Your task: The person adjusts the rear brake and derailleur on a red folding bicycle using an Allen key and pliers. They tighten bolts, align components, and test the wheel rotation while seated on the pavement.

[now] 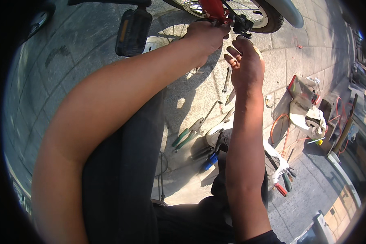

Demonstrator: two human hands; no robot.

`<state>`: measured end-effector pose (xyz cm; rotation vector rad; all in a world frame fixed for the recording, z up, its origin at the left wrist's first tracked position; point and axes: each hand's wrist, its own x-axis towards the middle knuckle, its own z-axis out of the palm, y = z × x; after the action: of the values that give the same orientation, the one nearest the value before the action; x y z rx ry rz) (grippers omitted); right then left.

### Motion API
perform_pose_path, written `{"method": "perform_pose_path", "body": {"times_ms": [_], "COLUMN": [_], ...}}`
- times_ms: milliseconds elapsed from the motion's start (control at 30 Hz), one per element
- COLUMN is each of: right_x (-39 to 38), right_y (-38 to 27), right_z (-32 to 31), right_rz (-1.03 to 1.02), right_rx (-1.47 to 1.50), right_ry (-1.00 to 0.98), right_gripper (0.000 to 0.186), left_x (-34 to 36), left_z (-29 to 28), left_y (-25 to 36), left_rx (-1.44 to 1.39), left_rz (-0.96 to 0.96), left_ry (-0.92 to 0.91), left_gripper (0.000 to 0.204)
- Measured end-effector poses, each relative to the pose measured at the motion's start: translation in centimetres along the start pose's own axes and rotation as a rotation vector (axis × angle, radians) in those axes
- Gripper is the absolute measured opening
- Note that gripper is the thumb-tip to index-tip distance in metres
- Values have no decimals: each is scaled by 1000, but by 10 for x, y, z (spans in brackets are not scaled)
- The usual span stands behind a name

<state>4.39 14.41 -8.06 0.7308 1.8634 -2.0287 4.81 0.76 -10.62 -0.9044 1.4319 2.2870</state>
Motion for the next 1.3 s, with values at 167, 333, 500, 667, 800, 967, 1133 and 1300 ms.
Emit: {"method": "perform_pose_path", "body": {"times_ms": [167,333,500,667,800,967,1133,1300], "right_x": [17,22,31,29,27,28,33,27], "right_y": [-29,-38,-32,-36,-35,-28,-24,-26], "right_z": [-19,-22,-18,-13,-12,-12,-12,-10], "right_rz": [-72,-102,-509,-568,-594,-652,-744,-892], "right_rx": [-101,-283,-503,-665,-687,-658,-678,-914], "right_ry": [-268,-382,-424,-326,-301,-259,-250,-194], "right_gripper": [56,67,68,56,56,56,54,58], "left_x": [0,2,1,2,1,2,4,3], "left_z": [5,1,5,5,5,6,2,4], "left_y": [-1,-1,-1,0,0,0,-4,-4], "left_rx": [49,53,33,6,-27,10,79,61], "left_rz": [-15,-15,7,7,9,24,39,32], "left_ry": [31,34,20,36,56,45,34,17], "left_gripper": [27,27,27,26,25,26,30,29]}}
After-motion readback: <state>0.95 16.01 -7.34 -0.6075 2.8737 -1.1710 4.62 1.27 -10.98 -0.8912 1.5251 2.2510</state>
